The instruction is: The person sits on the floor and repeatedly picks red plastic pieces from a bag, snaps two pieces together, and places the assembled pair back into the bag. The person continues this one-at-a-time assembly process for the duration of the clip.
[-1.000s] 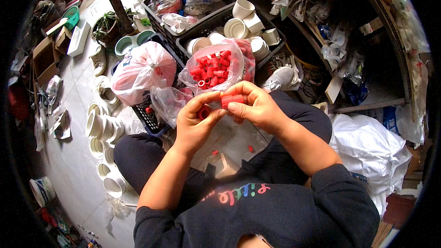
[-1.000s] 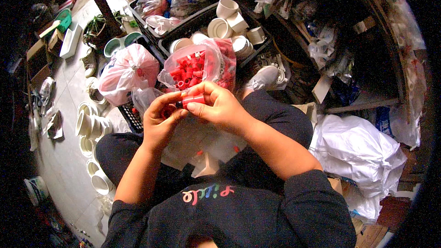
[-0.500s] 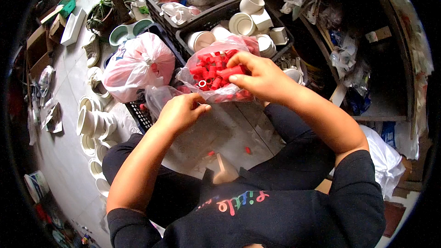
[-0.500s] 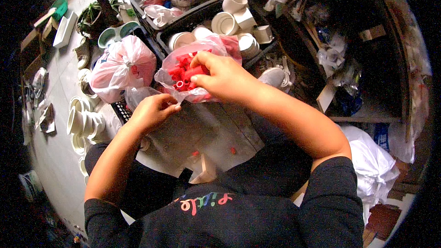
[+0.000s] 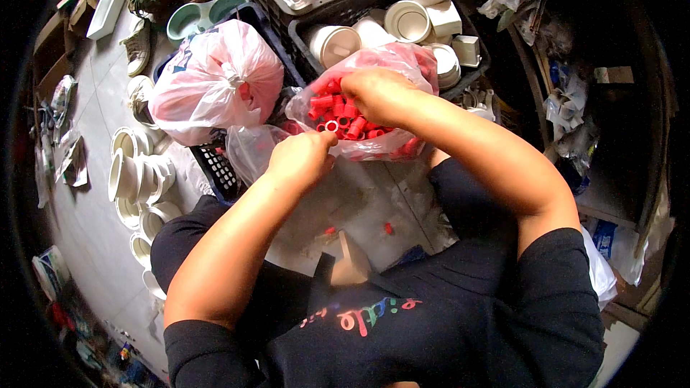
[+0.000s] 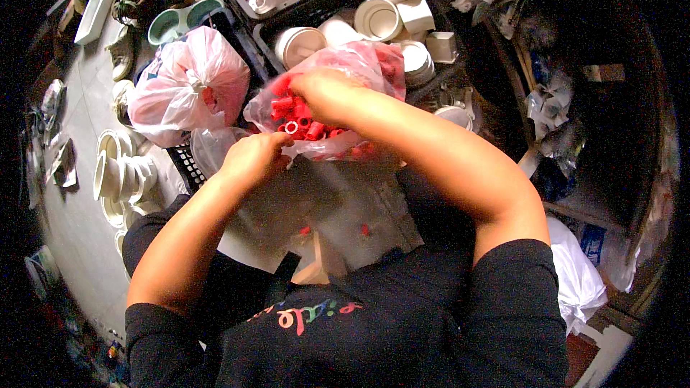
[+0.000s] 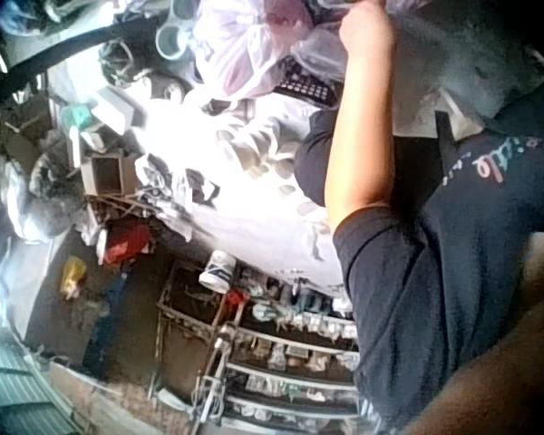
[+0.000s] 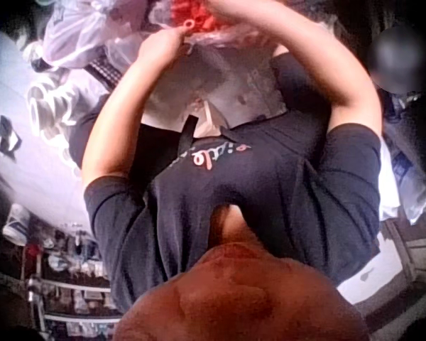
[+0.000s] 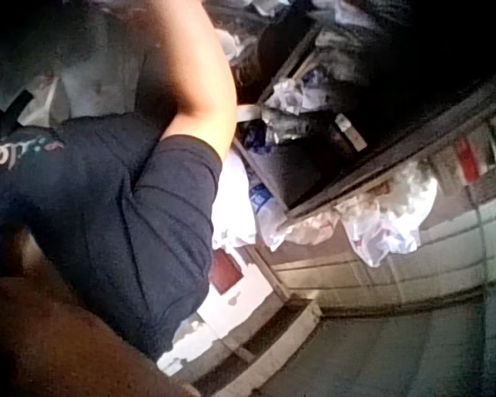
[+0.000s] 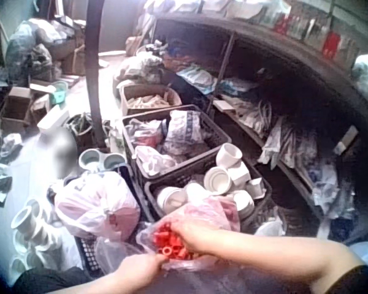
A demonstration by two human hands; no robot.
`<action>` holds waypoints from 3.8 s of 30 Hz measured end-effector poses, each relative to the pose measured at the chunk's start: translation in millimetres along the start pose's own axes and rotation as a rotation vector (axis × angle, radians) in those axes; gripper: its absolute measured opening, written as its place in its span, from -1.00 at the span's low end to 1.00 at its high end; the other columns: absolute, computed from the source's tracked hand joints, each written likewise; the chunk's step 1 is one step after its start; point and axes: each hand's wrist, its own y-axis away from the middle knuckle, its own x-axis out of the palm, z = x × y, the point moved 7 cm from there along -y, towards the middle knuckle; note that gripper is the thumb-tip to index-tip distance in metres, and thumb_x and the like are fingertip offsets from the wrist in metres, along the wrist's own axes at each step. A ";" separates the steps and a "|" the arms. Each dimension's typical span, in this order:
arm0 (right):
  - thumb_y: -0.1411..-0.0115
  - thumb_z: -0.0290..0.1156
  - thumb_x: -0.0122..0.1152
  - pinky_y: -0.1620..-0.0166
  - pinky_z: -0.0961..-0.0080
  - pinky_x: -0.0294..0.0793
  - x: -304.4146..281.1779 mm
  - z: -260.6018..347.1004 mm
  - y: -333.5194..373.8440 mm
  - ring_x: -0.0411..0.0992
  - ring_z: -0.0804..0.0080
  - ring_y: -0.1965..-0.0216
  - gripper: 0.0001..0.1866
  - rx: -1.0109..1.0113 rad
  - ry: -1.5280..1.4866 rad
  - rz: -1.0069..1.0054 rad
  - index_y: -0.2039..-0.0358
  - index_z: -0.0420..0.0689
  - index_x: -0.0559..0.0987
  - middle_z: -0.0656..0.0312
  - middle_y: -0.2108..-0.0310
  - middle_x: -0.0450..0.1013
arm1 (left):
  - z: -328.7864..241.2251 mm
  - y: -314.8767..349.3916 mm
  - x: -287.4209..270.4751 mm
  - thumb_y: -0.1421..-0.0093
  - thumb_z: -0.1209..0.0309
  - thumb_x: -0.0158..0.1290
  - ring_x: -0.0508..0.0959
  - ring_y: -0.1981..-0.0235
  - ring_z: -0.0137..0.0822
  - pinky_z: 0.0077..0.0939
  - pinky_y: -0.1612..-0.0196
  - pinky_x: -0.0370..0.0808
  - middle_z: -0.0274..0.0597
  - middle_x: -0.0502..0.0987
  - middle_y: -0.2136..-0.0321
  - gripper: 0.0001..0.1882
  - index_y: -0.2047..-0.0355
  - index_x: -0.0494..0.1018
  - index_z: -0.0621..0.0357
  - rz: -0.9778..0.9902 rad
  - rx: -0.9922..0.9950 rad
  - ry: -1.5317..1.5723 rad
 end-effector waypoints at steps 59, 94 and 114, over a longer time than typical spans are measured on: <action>0.00 -0.55 -0.09 0.09 0.41 0.33 -14.5 -55.8 7.8 0.39 0.16 0.16 -0.57 0.087 -0.272 0.006 0.07 0.05 0.43 0.05 0.22 0.43 | -68.9 4.5 -33.7 0.10 0.48 -0.05 0.46 0.42 -0.14 -0.29 0.44 0.44 -0.16 0.38 0.52 -0.92 0.52 0.35 0.13 -0.102 0.187 -0.101; 0.08 -0.29 0.08 0.27 0.24 0.41 66.2 -66.2 19.9 0.42 0.04 0.41 -0.76 -0.061 0.188 0.178 0.45 -0.20 0.51 0.02 0.47 0.43 | -73.8 3.9 -28.7 0.07 0.48 -0.07 0.46 0.41 -0.14 -0.28 0.43 0.44 -0.14 0.38 0.53 -0.96 0.55 0.36 0.14 -0.072 0.213 -0.122; -0.15 -0.32 -0.03 0.16 0.63 0.25 43.9 -59.8 33.3 0.30 0.60 0.22 -0.68 0.088 -1.134 0.541 0.08 -0.10 0.41 0.33 0.22 0.40 | -67.6 5.5 -34.6 0.06 0.45 -0.03 0.46 0.45 -0.08 -0.25 0.44 0.42 -0.10 0.39 0.53 -0.94 0.53 0.36 0.13 -0.119 0.182 -0.092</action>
